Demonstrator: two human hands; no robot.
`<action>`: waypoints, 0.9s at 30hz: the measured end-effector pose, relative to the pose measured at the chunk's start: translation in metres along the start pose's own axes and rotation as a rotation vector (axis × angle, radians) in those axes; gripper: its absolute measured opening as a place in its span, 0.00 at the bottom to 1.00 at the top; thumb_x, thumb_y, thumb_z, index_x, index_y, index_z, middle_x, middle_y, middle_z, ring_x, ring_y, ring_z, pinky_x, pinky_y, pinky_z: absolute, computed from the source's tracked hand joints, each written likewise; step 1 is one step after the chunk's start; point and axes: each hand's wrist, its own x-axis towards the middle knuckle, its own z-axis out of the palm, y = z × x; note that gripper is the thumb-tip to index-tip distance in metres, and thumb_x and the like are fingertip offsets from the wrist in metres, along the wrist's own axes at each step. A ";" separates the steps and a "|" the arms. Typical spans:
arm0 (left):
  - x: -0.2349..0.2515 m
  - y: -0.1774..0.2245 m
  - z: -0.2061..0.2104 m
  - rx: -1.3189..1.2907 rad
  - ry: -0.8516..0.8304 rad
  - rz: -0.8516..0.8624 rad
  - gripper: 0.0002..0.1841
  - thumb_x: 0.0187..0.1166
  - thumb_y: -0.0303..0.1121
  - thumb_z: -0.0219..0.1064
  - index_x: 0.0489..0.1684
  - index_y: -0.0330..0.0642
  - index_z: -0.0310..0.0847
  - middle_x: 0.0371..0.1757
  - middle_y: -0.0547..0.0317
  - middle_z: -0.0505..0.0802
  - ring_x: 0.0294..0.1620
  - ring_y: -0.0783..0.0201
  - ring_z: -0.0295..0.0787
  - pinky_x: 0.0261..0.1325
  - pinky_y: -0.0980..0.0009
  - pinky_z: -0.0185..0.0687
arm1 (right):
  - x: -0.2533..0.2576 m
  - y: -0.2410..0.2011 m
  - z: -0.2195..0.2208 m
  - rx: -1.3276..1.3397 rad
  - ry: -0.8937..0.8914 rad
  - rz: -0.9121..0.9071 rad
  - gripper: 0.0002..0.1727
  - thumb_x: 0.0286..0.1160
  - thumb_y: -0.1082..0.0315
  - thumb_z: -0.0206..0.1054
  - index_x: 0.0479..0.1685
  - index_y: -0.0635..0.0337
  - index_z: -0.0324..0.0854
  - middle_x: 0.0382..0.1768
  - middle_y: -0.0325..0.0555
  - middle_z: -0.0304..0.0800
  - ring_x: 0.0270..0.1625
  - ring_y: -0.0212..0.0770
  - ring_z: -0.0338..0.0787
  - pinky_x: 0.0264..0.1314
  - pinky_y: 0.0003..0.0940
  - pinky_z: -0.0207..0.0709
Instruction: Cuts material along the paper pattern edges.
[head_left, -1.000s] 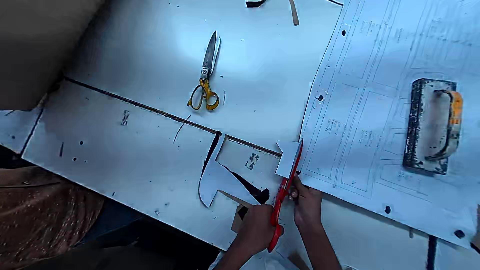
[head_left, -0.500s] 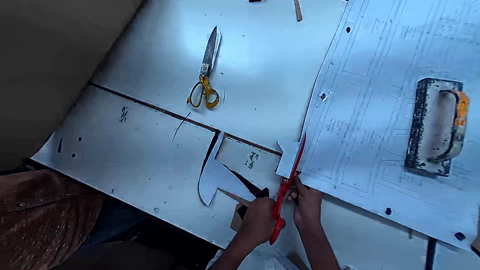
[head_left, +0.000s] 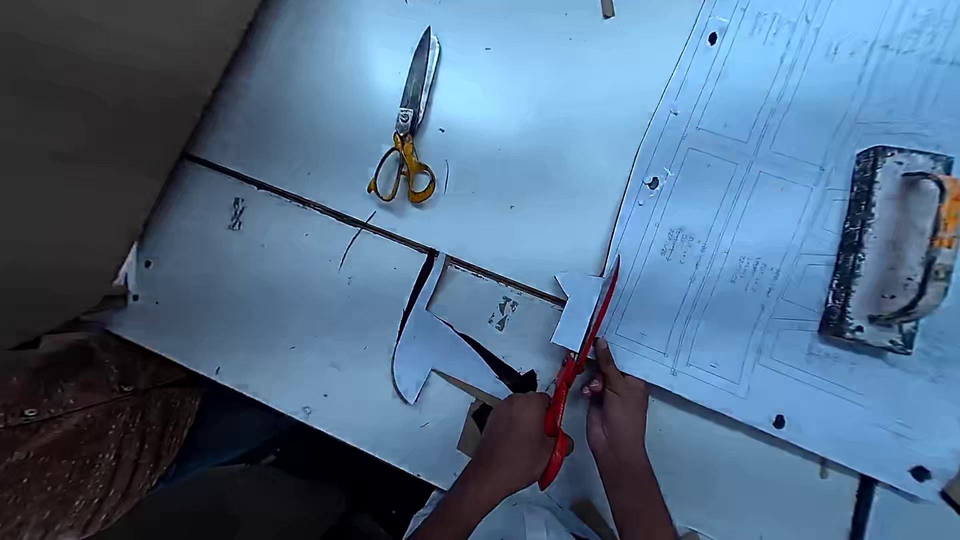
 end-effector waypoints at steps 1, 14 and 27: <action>0.000 0.003 -0.002 0.005 0.002 -0.002 0.18 0.78 0.39 0.70 0.58 0.35 0.86 0.56 0.48 0.94 0.62 0.51 0.89 0.69 0.49 0.79 | 0.000 -0.001 0.000 -0.001 -0.004 -0.004 0.05 0.79 0.74 0.69 0.37 0.66 0.82 0.15 0.43 0.82 0.09 0.27 0.72 0.11 0.18 0.70; 0.006 0.011 -0.007 -0.001 0.022 0.005 0.15 0.78 0.36 0.70 0.54 0.36 0.87 0.53 0.47 0.93 0.59 0.51 0.89 0.67 0.49 0.80 | 0.000 -0.001 0.001 -0.016 0.001 -0.007 0.03 0.78 0.73 0.70 0.40 0.63 0.83 0.17 0.42 0.84 0.09 0.26 0.73 0.10 0.17 0.70; 0.003 0.001 -0.003 -0.001 -0.008 0.000 0.19 0.77 0.40 0.71 0.57 0.35 0.88 0.54 0.45 0.94 0.61 0.47 0.90 0.68 0.44 0.80 | -0.004 0.003 -0.003 -0.067 0.002 -0.020 0.05 0.80 0.74 0.68 0.45 0.69 0.80 0.18 0.45 0.85 0.09 0.29 0.75 0.10 0.20 0.73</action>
